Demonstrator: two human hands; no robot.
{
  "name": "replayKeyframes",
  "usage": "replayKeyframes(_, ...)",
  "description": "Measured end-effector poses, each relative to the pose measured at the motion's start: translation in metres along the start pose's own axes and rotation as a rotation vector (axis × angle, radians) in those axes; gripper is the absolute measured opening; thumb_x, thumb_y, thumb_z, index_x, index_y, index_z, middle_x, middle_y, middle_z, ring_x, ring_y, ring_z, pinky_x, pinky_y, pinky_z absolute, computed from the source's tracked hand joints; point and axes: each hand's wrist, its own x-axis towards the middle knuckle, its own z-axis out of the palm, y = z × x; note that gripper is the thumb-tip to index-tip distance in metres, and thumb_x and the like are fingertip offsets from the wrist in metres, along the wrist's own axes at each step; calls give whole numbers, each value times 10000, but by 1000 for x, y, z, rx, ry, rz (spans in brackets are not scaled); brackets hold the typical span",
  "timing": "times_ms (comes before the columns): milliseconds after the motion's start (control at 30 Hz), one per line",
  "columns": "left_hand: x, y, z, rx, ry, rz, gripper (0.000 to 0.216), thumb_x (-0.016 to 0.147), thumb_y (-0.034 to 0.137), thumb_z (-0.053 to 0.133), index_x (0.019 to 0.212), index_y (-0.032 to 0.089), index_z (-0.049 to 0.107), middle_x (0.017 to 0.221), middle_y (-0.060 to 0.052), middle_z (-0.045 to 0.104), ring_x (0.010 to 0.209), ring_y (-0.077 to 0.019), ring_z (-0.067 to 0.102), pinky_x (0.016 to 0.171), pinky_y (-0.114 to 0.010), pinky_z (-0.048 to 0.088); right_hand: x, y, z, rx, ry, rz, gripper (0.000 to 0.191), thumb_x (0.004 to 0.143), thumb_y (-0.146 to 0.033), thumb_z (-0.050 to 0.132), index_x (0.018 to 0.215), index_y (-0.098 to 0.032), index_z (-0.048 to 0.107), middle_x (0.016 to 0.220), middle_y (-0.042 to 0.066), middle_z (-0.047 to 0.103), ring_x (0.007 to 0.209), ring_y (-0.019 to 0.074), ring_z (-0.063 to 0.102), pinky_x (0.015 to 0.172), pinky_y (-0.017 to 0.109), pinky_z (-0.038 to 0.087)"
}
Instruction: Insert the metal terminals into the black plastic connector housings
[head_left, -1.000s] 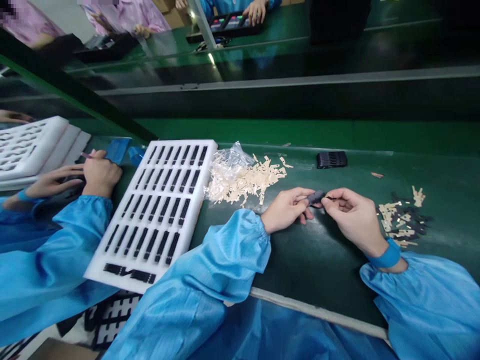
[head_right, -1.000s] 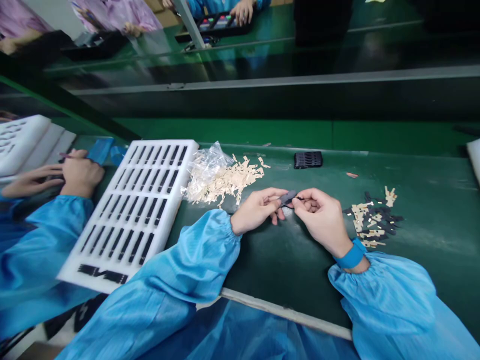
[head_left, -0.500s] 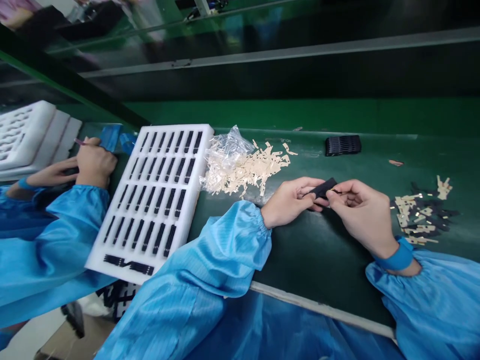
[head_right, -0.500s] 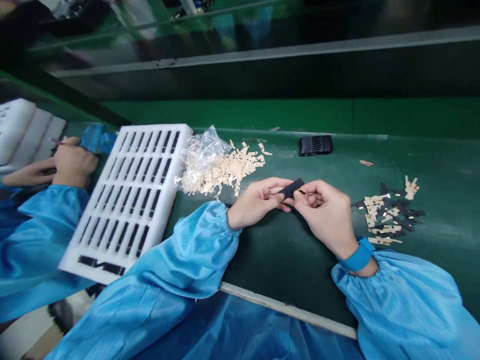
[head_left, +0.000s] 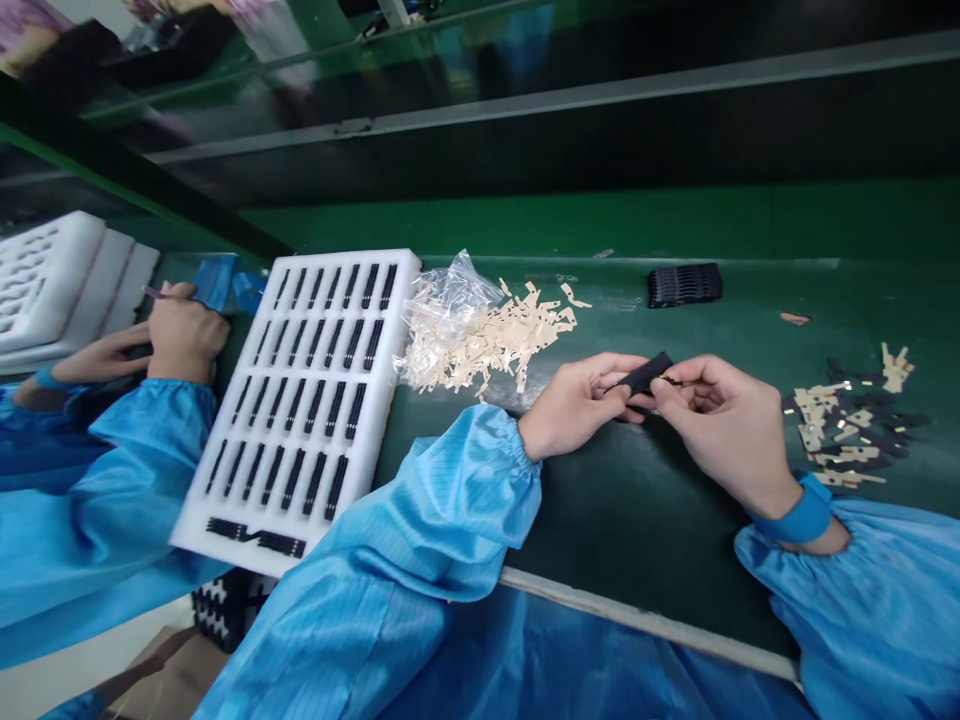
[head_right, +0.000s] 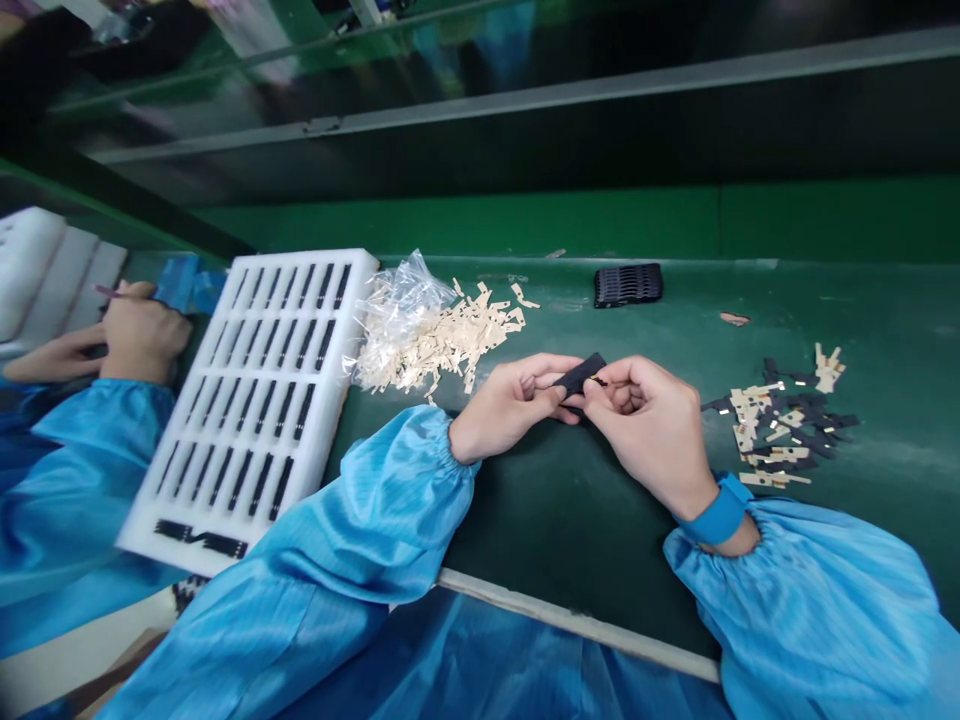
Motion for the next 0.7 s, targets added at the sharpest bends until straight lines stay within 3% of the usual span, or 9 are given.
replayKeyframes(700,1,-4,1,-74,24,-7,361,882,207,743,1231,145,674,1088,-95,761,919,-163,752,811,-271,623,1,-3,0,-24,4,-23,94,844,-290,723,808,-216,679,667,1,678,534,119,577,520,249,481)
